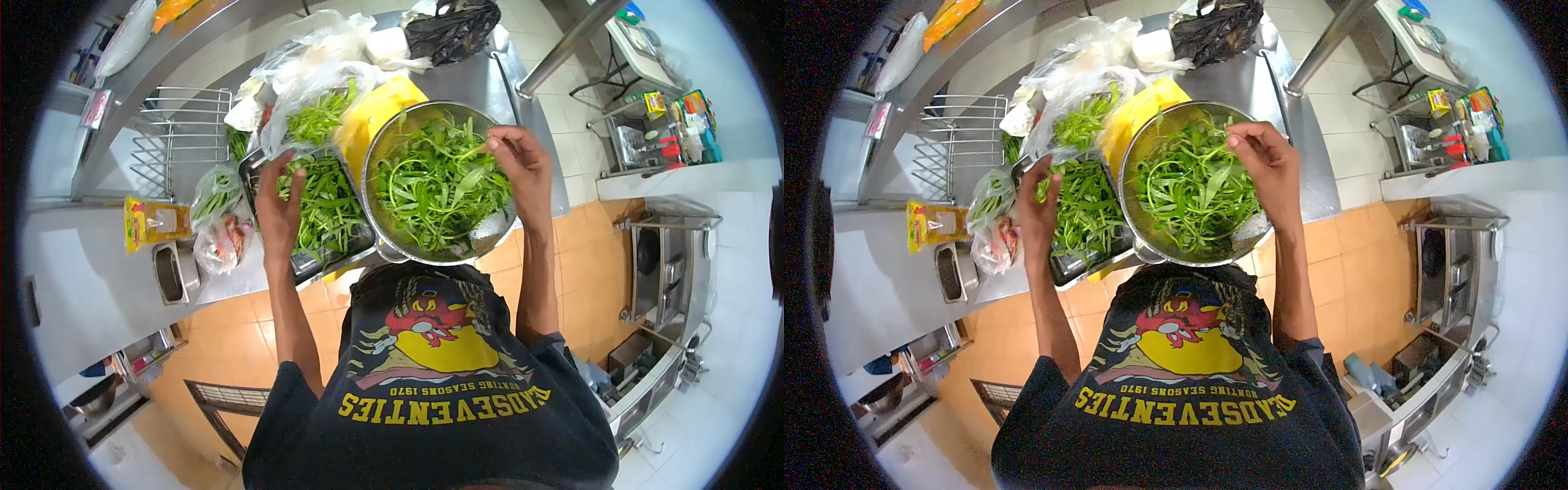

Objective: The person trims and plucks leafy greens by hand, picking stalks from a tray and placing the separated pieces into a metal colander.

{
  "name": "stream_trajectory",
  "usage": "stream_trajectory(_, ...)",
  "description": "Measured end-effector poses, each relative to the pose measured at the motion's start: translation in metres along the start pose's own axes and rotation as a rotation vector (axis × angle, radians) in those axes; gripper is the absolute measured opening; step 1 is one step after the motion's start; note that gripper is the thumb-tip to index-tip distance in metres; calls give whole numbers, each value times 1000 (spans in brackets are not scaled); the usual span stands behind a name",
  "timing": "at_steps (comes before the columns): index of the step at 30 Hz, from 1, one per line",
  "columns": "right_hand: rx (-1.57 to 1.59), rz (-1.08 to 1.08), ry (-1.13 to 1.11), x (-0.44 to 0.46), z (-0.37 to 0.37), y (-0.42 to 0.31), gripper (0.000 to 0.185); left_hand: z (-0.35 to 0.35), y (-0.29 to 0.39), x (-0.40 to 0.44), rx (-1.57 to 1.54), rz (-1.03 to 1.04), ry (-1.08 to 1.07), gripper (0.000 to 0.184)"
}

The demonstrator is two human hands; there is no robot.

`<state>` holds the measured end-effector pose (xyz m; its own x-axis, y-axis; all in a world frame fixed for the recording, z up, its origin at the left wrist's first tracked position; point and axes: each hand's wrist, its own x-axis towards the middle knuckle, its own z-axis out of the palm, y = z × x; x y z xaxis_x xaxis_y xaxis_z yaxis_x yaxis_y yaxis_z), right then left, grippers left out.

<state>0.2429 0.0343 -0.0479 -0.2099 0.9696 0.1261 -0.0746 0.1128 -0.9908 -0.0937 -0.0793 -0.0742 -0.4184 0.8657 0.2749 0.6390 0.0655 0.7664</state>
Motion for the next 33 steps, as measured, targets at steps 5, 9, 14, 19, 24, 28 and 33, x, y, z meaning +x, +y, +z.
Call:
stream_trajectory(5,64,-33,-4,-1,1,1,15,58,52,7,-323,33,-128,23)
stream_trajectory(9,51,-20,-4,-4,1,4,13,85,100,11,-230,242,-224,19)
stream_trajectory(14,3,-30,6,-6,4,6,12,103,123,13,-7,476,-237,20)
stream_trajectory(19,6,-37,-22,-9,4,9,11,111,117,13,-2,462,-247,15)
stream_trajectory(24,-191,-121,-64,-11,8,8,17,109,113,13,59,393,-229,12)
stream_trajectory(28,-367,-167,-70,-12,17,-3,20,105,115,12,95,405,-207,11)
stream_trajectory(33,-481,-213,-61,-10,16,5,19,103,115,10,107,449,-214,11)
